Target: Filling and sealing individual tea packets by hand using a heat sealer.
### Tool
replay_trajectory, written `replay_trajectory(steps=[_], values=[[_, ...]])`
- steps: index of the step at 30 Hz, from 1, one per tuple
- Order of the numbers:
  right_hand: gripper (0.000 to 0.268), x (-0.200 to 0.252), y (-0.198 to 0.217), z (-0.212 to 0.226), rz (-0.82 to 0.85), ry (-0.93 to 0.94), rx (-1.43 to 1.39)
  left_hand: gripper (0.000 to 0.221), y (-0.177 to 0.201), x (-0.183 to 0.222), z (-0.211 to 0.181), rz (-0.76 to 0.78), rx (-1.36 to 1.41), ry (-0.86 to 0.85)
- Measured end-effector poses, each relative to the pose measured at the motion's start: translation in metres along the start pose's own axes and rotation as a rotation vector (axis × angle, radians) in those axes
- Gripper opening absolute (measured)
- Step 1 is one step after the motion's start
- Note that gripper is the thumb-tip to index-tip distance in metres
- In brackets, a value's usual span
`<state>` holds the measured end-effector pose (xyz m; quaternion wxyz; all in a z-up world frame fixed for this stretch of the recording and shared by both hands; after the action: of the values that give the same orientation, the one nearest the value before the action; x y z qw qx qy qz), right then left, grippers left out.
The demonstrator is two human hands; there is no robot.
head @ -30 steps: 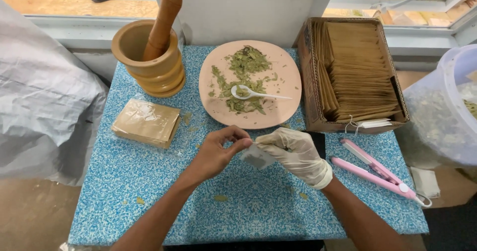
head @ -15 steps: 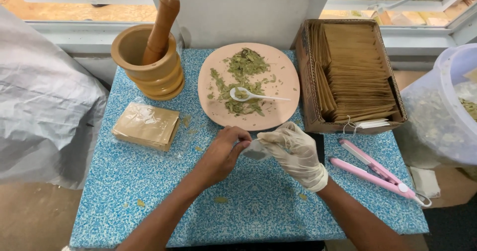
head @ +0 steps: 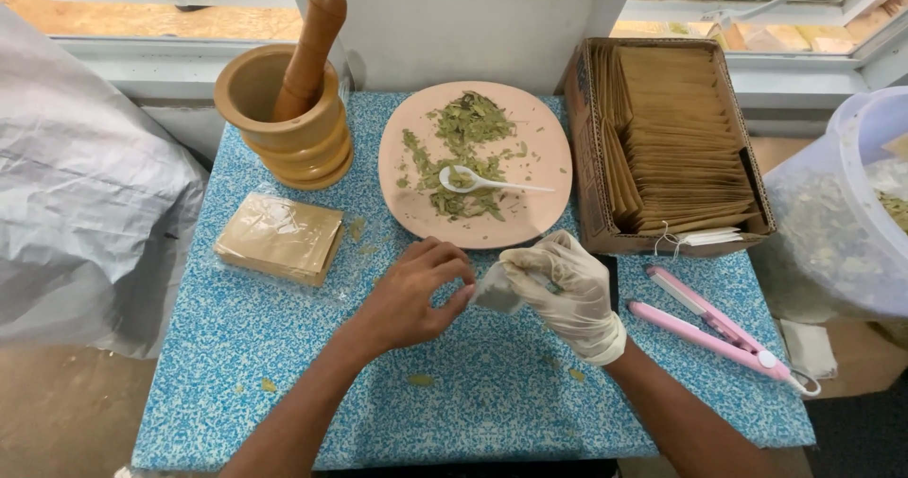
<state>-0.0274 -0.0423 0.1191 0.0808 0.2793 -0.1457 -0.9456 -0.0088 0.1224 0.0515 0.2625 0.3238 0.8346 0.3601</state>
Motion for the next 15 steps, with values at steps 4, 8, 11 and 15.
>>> replay_trajectory(steps=[4, 8, 11, 15], values=[[0.015, 0.016, 0.005, -0.023, -0.049, 0.055, 0.019, 0.027, 0.001, 0.004, 0.01, -0.089, -0.106, -0.002], [0.024, 0.017, -0.003, -0.015, -0.043, -0.016, 0.065, 0.053, -0.003, 0.004, 0.017, -0.08, 0.241, 0.19], [0.01, 0.02, -0.004, -0.032, -0.058, 0.033, -0.327, 0.068, -0.009, 0.003, 0.015, -0.064, 0.46, 0.227], [0.008, 0.018, -0.012, -0.01, -0.113, 0.241, -0.478, 0.05, -0.023, 0.001, 0.023, 0.019, 0.571, 0.359]])
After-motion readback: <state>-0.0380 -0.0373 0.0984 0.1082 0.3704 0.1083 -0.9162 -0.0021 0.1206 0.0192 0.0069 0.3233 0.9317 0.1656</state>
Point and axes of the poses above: each hand's wrist, its own x-axis away from the middle knuckle, its own y-axis out of the back of the hand, z = x × y, the point moved 9 cm from there along -x, towards the middle knuckle, and after that the axes turned 10 degrees about z, right-handed, at the moved point
